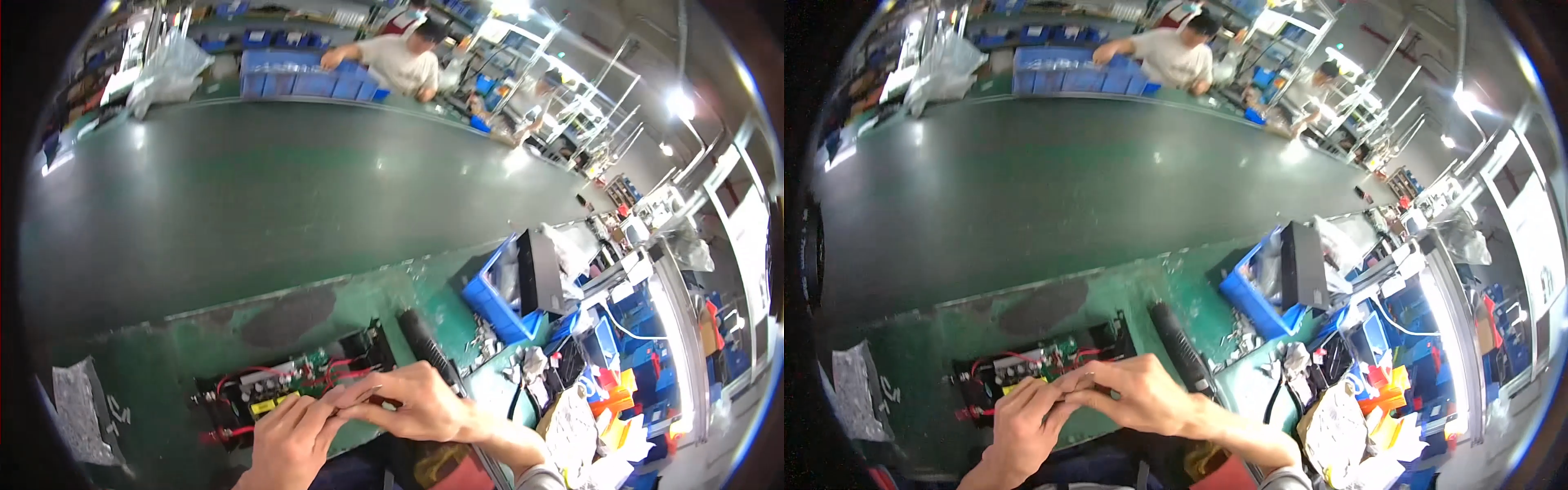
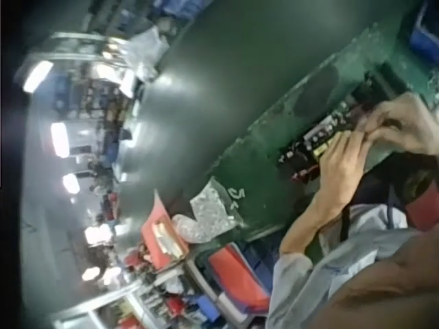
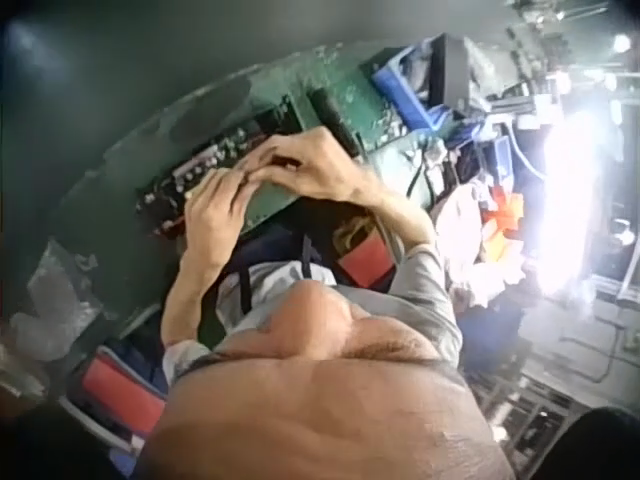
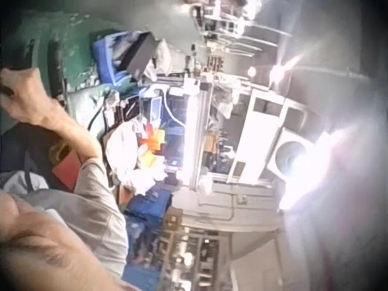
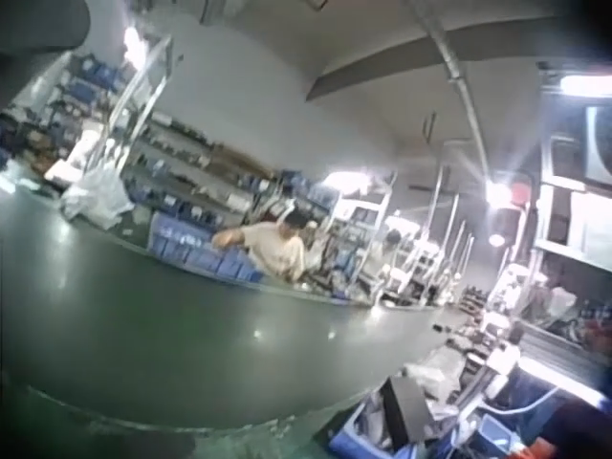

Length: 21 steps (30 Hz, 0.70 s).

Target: Assembling and securing components inside an electronic device using a powered screwdriver.

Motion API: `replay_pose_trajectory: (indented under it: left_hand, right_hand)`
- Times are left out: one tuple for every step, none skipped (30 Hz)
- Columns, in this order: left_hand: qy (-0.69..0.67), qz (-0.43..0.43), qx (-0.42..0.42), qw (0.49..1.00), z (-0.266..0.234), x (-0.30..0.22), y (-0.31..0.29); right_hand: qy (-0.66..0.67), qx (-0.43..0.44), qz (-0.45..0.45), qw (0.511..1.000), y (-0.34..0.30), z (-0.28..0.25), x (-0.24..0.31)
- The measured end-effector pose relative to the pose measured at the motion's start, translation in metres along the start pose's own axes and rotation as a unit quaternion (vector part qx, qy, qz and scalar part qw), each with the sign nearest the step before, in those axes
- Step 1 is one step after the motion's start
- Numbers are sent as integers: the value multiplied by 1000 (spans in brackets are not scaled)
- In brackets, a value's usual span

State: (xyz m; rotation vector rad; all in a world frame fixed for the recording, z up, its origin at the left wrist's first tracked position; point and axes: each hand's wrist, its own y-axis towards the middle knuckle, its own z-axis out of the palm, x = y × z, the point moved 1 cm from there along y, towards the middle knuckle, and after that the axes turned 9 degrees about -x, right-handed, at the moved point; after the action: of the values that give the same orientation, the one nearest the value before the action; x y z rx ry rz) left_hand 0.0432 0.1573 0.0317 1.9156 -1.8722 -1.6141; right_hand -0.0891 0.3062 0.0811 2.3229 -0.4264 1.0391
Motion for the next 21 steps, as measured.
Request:
replay_pose_trajectory:
  left_hand:
    - [-11,-14,9,1000,-1,-3,3]
    - [-21,-29,21,999,-2,-4,5]
    - [-34,-20,2,999,1,-1,4]
    - [-26,-11,-4,1000,3,2,3]
    - [-84,-86,-2,993,4,7,2]
    - [-143,-157,0,977,7,10,0]
    - [-204,-212,-20,956,13,13,-3]
    - [-197,-206,-23,958,14,11,0]
    - [-243,-257,-27,935,13,9,1]
    - [-288,-307,-31,907,13,9,1]
    - [-281,-299,-42,911,17,11,-4]
    - [-279,-297,-50,912,20,11,-7]
    - [-278,-295,-60,912,21,10,-10]
    - [-303,-319,-57,896,22,9,-13]
    - [-298,-313,-58,900,24,9,-16]
    - [-294,-308,-58,903,25,10,-17]
    - [-297,-281,-61,911,26,9,-19]
    - [-293,-283,-54,912,28,9,-21]
    - [-290,-285,-48,912,29,10,-21]
    - [-285,-278,-45,916,29,9,-22]
    - [-283,-278,-47,917,29,9,-23]
  right_hand:
    - [-14,-12,16,1000,-7,4,1]
    - [6,-53,14,998,-17,13,-13]
    - [6,-57,0,998,-20,17,-10]
    - [49,-92,87,991,-23,18,-9]
    - [95,-122,174,972,-28,22,-10]
    - [133,-121,179,967,-37,29,-17]
    - [169,-116,188,961,-45,41,-22]
    - [206,-110,198,952,-50,53,-26]
    - [266,-92,232,931,-51,62,-25]
    - [272,-89,225,932,-53,69,-26]
    - [300,-84,238,920,-55,76,-30]
    - [328,-79,250,908,-56,80,-32]
    - [351,-104,251,896,-57,83,-32]
    - [354,-100,244,897,-58,85,-34]
    - [355,-115,250,894,-60,86,-36]
    - [354,-129,257,890,-62,87,-39]
    - [338,-130,259,895,-64,85,-40]
    - [340,-127,255,896,-64,82,-36]
    - [309,-119,273,903,-66,77,-31]
    - [277,-112,291,909,-66,74,-28]
    - [276,-119,288,909,-69,76,-30]
